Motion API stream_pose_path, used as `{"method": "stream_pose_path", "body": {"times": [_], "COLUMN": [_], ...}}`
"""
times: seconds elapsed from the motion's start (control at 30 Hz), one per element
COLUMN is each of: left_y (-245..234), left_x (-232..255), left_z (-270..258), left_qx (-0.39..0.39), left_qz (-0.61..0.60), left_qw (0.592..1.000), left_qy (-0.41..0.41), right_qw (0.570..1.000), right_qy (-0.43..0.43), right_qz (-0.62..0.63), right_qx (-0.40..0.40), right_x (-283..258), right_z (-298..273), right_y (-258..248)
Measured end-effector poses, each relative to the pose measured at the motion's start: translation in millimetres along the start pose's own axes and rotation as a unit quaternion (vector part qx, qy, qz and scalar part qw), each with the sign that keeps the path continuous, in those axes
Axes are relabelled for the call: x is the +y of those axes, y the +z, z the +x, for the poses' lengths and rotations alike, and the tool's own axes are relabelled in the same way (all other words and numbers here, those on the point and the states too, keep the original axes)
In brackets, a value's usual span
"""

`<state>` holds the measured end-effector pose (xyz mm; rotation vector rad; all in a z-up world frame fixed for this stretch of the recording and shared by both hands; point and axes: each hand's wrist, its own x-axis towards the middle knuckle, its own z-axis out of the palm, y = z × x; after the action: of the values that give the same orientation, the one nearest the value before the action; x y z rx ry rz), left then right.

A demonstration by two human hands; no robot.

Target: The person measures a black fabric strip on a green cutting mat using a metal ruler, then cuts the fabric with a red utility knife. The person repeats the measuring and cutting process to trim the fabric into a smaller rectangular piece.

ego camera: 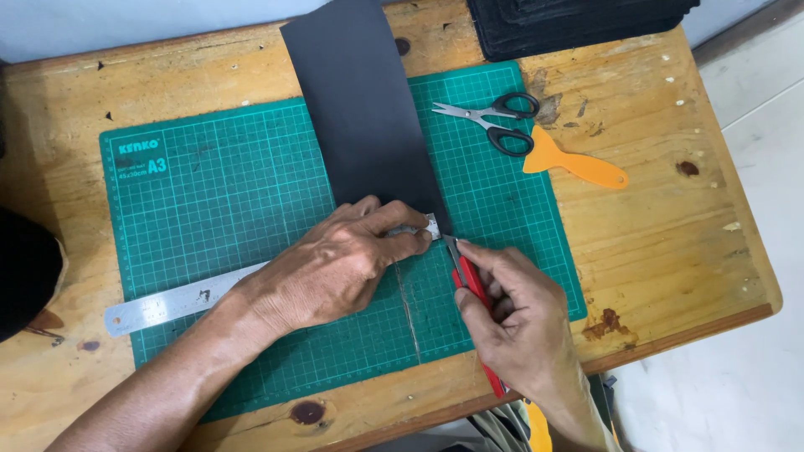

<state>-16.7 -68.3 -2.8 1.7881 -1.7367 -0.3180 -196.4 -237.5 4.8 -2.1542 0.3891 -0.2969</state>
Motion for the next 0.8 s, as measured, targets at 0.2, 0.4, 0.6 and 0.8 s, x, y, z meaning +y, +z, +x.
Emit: {"method": "stream_pose_path", "body": {"times": [0.2,0.4,0.6,0.8], "left_y": [0.5,0.3,1.4,1.2], "left_x": [-1.9,-1.6,-2.0,-1.6], "left_z": [-0.3,-0.7,-2.3,-2.2], "left_qx": [-0.002,-0.006,-0.009,-0.009], "left_qz": [0.009,-0.001,0.004,0.009], "left_qw": [1.0,1.0,1.0,1.0], "left_qy": [0.006,-0.001,-0.007,-0.007], "right_qw": [1.0,1.0,1.0,1.0], "right_qy": [0.007,0.009,0.011,0.018], "right_qz": [0.0,0.001,-0.013,-0.009], "right_qx": [-0.009,-0.015,-0.014,-0.013], "right_x": [-3.8,-5.2,-2.0,-4.0], "right_z": [4.0,5.0,4.8,5.8], "right_y": [-0.4,-0.3,0.1,0.3]}}
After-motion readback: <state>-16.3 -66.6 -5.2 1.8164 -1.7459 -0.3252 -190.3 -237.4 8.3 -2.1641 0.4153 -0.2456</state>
